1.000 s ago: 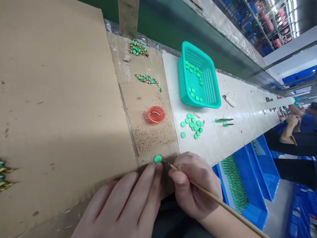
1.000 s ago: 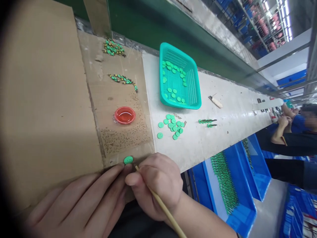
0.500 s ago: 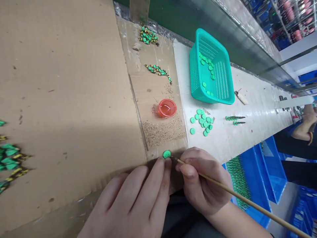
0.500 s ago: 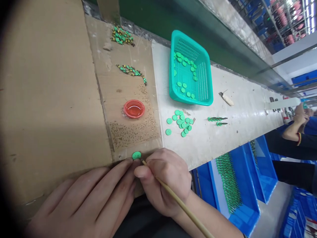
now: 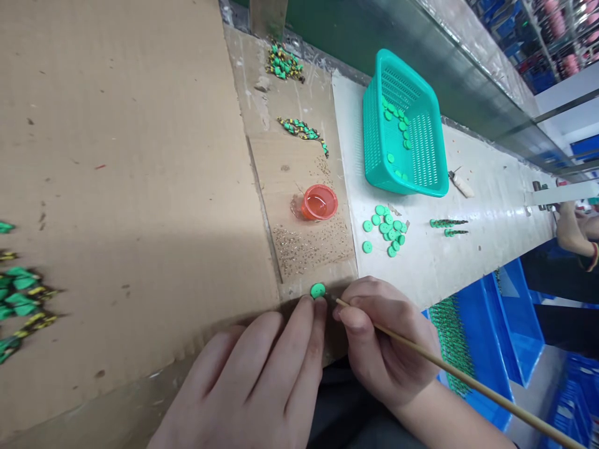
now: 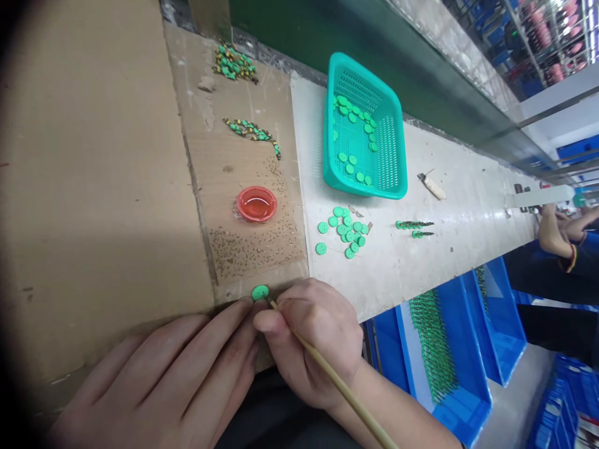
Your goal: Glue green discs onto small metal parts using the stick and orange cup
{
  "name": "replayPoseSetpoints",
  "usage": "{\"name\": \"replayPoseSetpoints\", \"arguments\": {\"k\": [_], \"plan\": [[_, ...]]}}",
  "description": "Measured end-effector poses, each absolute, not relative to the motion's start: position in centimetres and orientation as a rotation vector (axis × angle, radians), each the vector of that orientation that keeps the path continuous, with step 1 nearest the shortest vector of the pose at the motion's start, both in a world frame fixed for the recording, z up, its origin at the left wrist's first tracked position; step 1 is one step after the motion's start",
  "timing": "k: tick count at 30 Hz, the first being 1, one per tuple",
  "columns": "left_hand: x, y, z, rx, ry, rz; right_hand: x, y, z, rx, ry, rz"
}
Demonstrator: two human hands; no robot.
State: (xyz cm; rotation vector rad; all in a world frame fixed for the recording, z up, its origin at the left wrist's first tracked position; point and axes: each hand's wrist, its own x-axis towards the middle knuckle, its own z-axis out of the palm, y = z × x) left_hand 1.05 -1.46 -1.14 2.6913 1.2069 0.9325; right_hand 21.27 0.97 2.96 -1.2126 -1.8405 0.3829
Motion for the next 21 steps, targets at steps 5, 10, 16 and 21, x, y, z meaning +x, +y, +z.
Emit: {"name": "replayPoseSetpoints", "arguments": {"k": [5,10,16,21], "plan": [[1.2,-1.1,-1.0,2.696,1.187,0.945,21.4,1.1,3.5,-1.201,-1.981,0.364],[1.3,-0.8,-1.0,2.714,1.188,0.934,21.6,0.7,2.6,-1.119,-1.736,0.283],[0.9,-0.5,-0.3,2.714,1.158,0.892,22.6,0.7,2.7,-1.322,-1.715,0.468],[1.0,0.2,0.6,2.734,1.155,0.783,22.8,2.4,3.1,-1.177,-1.963,0.555]]}}
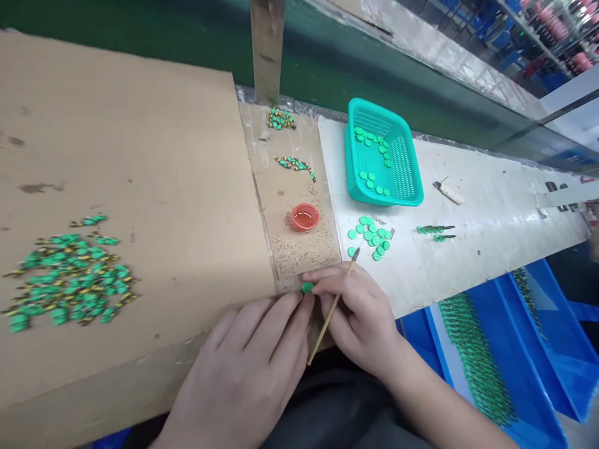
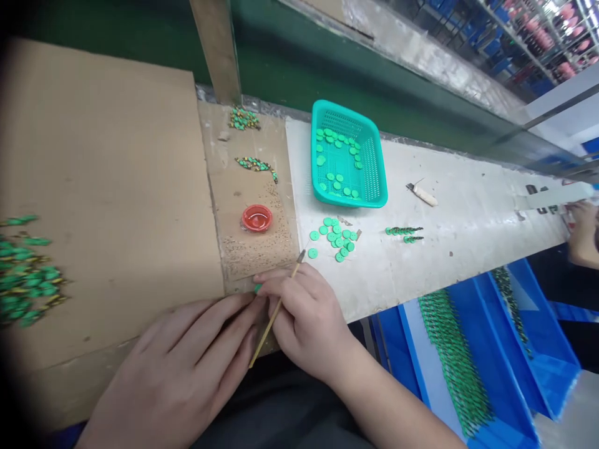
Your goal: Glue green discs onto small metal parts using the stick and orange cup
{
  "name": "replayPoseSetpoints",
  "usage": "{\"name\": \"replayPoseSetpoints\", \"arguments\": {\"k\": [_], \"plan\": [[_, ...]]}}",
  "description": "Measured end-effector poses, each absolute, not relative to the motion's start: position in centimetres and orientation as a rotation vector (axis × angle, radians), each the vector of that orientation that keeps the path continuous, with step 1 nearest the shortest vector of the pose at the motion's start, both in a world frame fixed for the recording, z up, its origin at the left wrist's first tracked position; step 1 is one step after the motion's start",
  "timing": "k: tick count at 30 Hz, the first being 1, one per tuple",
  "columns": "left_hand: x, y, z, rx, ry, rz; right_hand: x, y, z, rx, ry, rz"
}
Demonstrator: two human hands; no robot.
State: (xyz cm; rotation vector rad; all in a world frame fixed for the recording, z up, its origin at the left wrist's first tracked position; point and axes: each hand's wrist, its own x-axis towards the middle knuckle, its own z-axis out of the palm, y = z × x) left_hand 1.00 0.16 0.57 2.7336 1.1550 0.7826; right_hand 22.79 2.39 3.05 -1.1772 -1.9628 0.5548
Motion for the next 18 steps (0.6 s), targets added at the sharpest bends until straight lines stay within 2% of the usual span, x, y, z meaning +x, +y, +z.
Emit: {"name": "replayPoseSetpoints", "arguments": {"k": [12,15,18], "plan": [[2.4,-1.0,2.3,2.519,1.296,0.768,24.0,1.0,0.4,-1.172,-2.073,0.341],[-0.5,0.2,3.3,2.439,1.358,0.769,24.0,0.9,0.1,-1.138,-2.045,0.329],[-7.3,4.9,5.2,2.256,1.838,0.782,24.0,0.9,-0.4,-1.148,-1.999,0.338]]}}
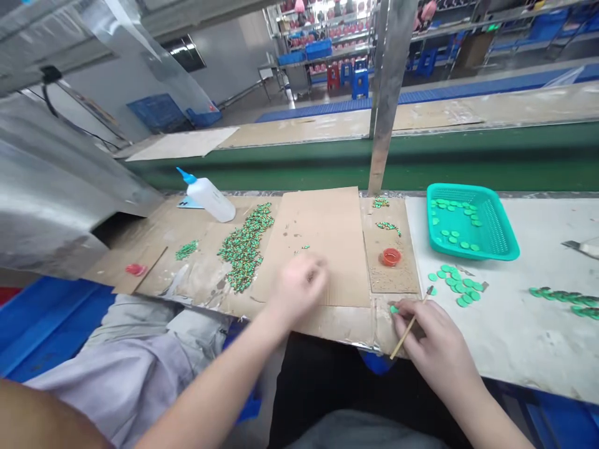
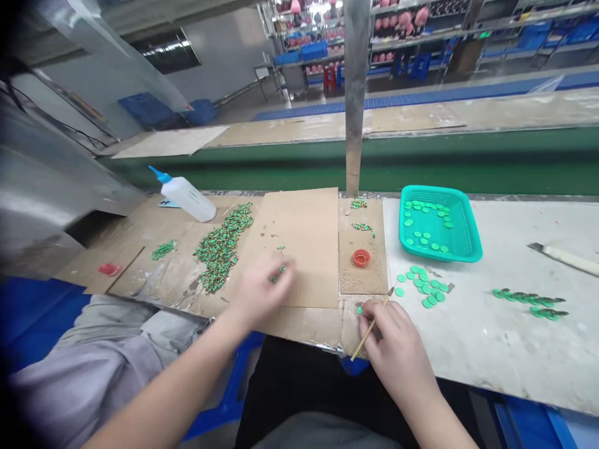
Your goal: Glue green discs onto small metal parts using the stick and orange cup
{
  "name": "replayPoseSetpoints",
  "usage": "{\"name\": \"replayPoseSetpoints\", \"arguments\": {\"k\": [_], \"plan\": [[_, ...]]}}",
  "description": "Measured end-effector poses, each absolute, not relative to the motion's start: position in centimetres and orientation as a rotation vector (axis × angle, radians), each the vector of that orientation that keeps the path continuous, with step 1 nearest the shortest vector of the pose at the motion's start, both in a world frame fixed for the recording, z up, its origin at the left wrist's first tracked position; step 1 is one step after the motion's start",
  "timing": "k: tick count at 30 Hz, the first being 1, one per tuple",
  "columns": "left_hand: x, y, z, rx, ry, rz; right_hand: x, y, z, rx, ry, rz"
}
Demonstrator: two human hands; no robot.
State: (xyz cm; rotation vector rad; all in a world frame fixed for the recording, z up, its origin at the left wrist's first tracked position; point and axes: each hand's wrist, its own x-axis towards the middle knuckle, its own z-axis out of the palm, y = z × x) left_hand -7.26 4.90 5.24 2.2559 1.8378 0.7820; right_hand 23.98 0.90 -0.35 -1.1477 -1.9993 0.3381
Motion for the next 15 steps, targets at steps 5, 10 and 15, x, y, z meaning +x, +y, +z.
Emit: {"name": "replayPoseSetpoints", "arguments": {"k": [5,10,15], "plan": [[-19.0,16.8,10.2,1.827,2.481,0.603,23.9,0.9,-0.7,-1.166,-1.921,0.388],[-22.4,24.3,11.5,1.661,2.525,0.357,23.8,0.9,-0.2,-1.153,-1.881,0.434],[-22.9,26.9,10.4,1.521,2.512,0.295,23.4,0.9,0.0,-1.151,-1.865,0.429]]}}
